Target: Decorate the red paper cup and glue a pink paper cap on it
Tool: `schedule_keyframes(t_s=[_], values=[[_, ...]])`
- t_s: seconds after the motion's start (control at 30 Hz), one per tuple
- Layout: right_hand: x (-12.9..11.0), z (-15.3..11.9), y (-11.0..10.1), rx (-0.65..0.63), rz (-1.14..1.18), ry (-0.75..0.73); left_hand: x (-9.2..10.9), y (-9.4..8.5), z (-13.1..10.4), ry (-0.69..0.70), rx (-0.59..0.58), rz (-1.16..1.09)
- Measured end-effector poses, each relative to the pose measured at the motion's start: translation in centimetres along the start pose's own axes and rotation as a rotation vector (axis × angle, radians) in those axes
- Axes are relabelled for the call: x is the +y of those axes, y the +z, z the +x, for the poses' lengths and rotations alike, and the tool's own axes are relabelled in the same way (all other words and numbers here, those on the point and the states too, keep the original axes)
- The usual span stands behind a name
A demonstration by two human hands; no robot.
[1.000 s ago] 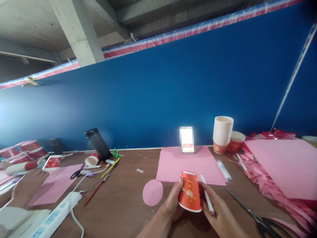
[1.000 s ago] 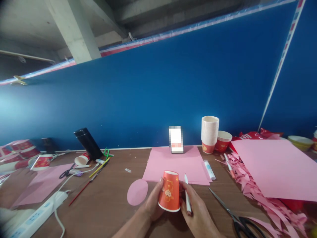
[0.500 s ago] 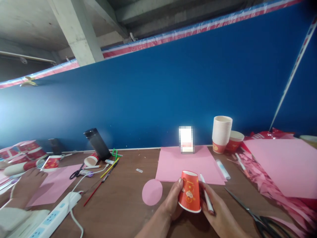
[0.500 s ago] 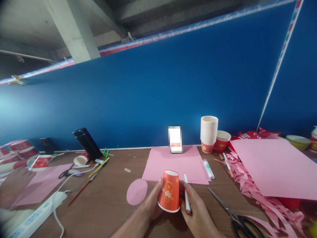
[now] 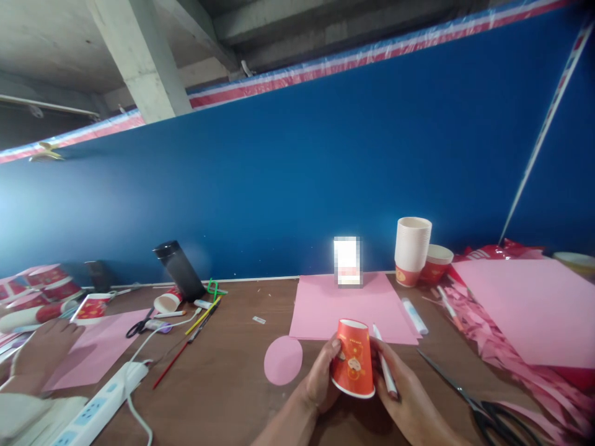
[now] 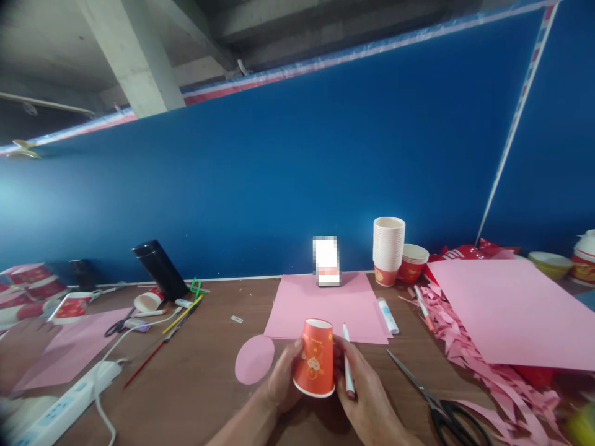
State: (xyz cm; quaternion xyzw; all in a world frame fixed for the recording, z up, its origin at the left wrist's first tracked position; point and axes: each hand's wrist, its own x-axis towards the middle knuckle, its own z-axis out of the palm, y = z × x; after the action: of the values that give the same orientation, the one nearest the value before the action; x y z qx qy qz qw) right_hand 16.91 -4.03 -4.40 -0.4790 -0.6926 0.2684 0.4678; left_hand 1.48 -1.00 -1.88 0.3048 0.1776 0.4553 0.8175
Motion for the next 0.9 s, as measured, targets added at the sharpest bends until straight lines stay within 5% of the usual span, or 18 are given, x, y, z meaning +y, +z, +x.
schedule_keyframes(t_s=[0.6, 0.9], values=[[-0.5, 0.2, -0.4, 0.083, -0.076, -0.057, 0.1, 0.0, 0.3, 0.012, 0.057, -0.052], [-0.8, -0.2, -1.7, 0.256, -0.162, -0.161, 0.4, -0.1, 0.3, -0.001, 0.213, -0.057]])
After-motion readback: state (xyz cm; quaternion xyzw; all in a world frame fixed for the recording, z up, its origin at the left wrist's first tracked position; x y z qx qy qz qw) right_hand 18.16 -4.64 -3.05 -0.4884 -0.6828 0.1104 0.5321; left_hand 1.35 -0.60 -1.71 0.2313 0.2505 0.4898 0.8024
